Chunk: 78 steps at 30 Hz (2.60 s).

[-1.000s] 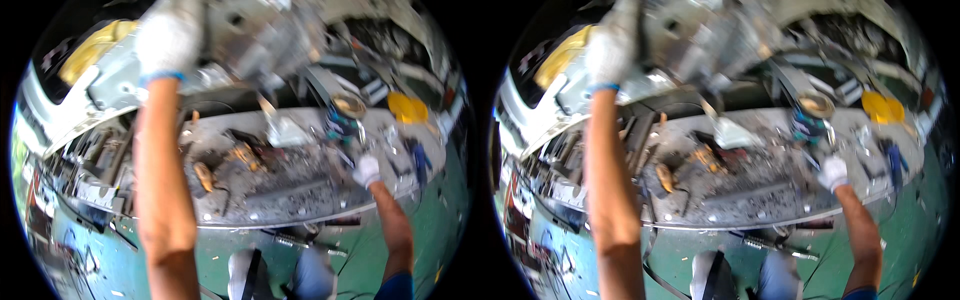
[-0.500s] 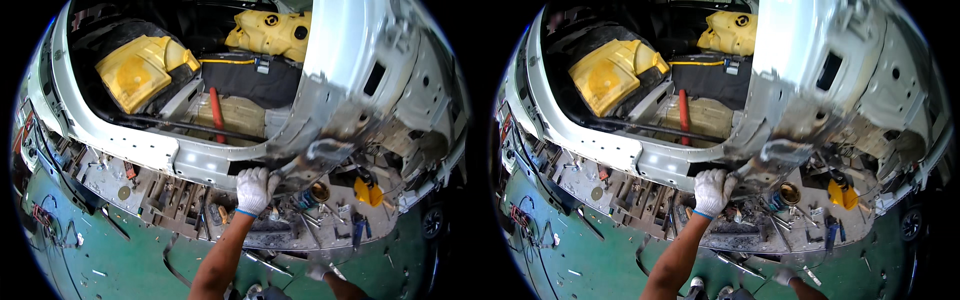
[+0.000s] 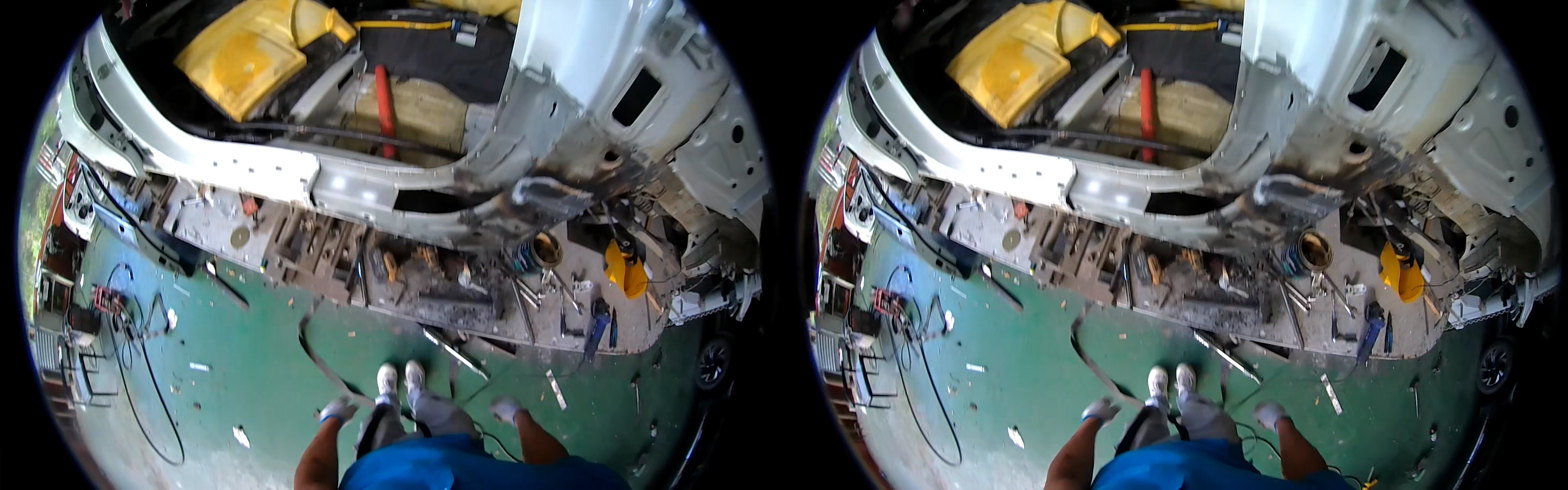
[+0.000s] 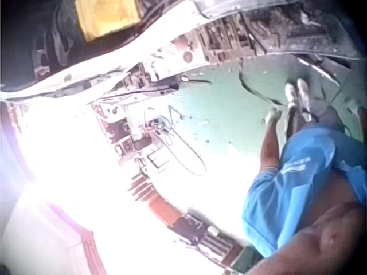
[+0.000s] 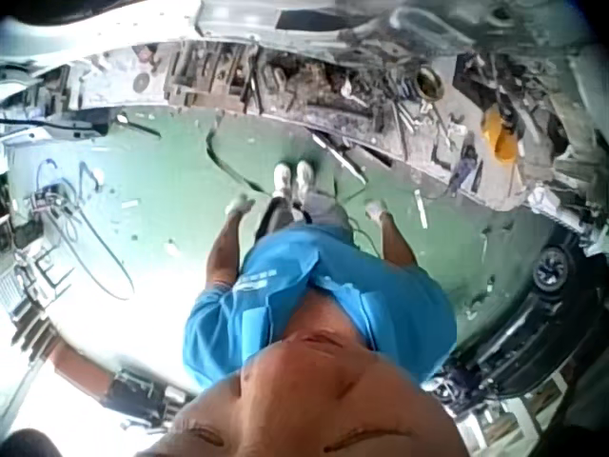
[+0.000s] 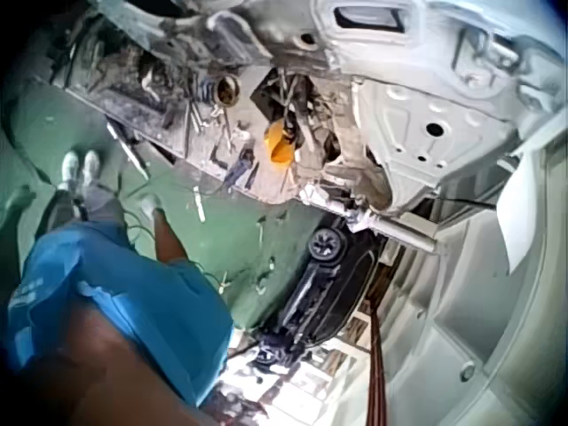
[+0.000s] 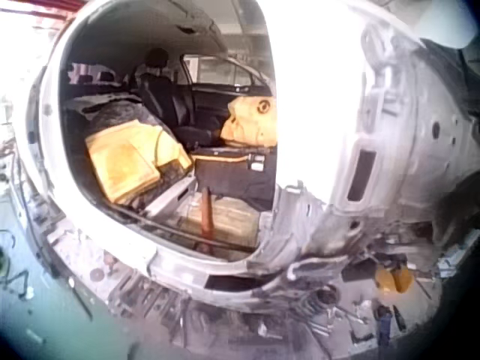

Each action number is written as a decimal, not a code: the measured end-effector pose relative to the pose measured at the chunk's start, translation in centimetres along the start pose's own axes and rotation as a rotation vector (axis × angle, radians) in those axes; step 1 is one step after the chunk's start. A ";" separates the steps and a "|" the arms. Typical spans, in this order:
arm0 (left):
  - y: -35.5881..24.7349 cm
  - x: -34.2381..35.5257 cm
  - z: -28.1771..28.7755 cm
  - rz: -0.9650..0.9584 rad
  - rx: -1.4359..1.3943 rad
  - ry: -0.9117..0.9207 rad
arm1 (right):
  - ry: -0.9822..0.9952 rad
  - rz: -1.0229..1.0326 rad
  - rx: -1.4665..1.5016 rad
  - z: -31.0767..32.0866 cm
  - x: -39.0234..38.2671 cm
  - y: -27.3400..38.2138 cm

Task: The person uses a hammer and chisel to remove a metal panel from the car's front frame. After detaching the panel, they place it on a workbench and continue to hammer and pry at its edges to separate components.

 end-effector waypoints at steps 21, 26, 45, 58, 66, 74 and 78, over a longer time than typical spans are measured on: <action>1.8 3.9 -16.6 0.104 -1.347 -0.458 | 0.128 -0.163 -0.379 5.0 12.1 9.4; -1.5 6.1 -19.5 0.024 -1.284 -0.255 | 0.182 -0.031 -1.024 1.1 25.1 5.8; -1.2 15.7 -24.1 -0.103 -1.238 -0.229 | -0.324 -0.017 -1.020 1.9 58.0 12.3; -0.7 16.3 -20.9 -0.157 -1.142 -0.331 | -0.324 0.001 0.458 -8.6 75.0 36.3; -0.1 17.6 -25.0 0.108 -1.238 -0.206 | 0.071 0.084 0.956 -11.1 55.3 35.2; 0.7 16.8 -31.2 0.184 -1.794 -0.245 | 0.410 0.131 0.521 -12.5 28.6 29.6; 1.9 13.8 -32.2 0.106 -2.308 -0.317 | 0.452 0.080 0.362 -10.3 20.0 28.7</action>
Point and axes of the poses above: each hand's wrist, its own x-axis towards the middle knuckle, its own z-axis out of the back of the hand, y = z × x, the point moved 8 cm from there along x, towards the middle knuckle, and after that the axes turned 12 degrees about -x, right-handed, at the moved point
